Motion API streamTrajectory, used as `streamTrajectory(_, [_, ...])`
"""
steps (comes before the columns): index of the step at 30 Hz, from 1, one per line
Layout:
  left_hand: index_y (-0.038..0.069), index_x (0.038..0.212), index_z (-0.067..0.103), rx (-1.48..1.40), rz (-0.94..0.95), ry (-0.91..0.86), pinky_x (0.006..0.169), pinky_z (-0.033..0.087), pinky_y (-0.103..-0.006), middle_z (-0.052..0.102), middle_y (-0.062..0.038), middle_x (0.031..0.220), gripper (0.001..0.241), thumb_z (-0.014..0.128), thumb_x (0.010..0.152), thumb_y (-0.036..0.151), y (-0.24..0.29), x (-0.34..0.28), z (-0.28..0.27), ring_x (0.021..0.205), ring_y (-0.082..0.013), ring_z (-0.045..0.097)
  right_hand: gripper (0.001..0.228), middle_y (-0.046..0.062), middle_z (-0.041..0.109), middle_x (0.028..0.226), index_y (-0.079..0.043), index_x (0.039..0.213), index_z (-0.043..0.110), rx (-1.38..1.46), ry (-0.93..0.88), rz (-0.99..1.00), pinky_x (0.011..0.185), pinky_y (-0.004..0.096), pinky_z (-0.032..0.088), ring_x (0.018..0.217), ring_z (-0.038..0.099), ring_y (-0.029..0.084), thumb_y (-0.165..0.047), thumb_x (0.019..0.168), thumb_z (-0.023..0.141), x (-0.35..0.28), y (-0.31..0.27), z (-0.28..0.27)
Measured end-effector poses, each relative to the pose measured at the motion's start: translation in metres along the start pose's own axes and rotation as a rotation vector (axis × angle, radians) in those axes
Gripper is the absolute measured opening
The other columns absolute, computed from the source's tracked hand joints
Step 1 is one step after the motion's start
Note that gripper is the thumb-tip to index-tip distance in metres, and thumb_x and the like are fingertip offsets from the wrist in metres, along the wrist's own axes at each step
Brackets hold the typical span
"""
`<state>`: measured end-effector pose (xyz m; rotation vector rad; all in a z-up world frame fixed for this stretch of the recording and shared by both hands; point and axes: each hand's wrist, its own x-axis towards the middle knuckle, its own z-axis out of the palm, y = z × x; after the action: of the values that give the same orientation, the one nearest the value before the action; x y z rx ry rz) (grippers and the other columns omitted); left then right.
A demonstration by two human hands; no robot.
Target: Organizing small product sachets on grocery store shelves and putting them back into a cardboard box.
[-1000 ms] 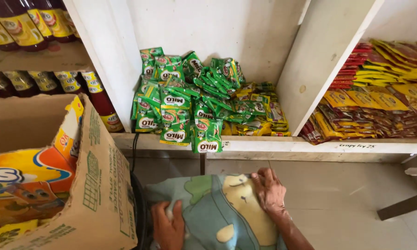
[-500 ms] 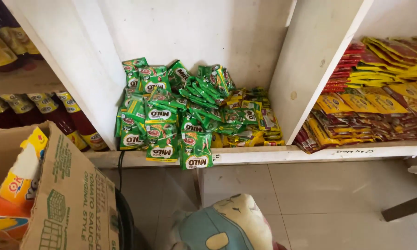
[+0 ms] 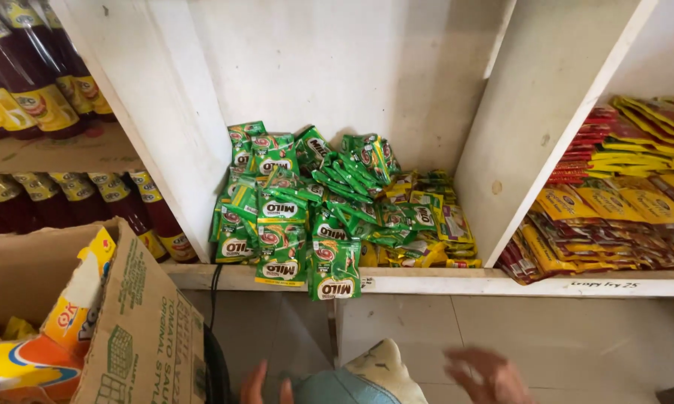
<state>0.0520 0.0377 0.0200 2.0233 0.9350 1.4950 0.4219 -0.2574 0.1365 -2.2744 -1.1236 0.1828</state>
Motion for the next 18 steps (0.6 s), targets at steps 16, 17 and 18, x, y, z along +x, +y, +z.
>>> streamTrajectory(16, [-0.001,0.141,0.051,0.399,-0.089,0.137,0.107,0.035,-0.061,0.05,-0.028,0.141,0.068,0.059,0.097,0.05,0.177,0.336,0.025,0.128,-0.0489,0.046,0.09,0.028,0.038,0.151,-0.022,0.151,0.043,-0.141,0.18,-0.735,0.111,0.06,0.036,0.137,0.039,0.05,-0.049,0.076,0.086,0.194,-0.396,-0.096])
streamTrajectory(17, [-0.002,0.14,0.051,0.35,-0.149,0.119,0.106,0.036,-0.0602,0.051,-0.03,0.137,0.07,0.058,0.096,0.052,0.178,0.34,0.022,0.125,-0.0502,0.047,0.096,0.032,0.029,0.156,-0.026,0.154,0.038,-0.149,0.027,-0.673,0.111,0.06,0.032,0.141,0.031,0.053,-0.051,0.075,0.087,0.199,-0.407,-0.091])
streamTrajectory(18, [-0.002,0.14,0.051,0.358,-0.152,0.121,0.106,0.036,-0.0602,0.051,-0.03,0.137,0.07,0.058,0.096,0.052,0.168,0.345,0.025,0.125,-0.0502,0.047,0.096,0.032,0.029,0.156,-0.026,0.154,0.038,-0.144,0.022,-0.678,0.111,0.06,0.032,0.141,0.031,0.053,-0.051,0.075,0.087,0.204,-0.413,-0.084])
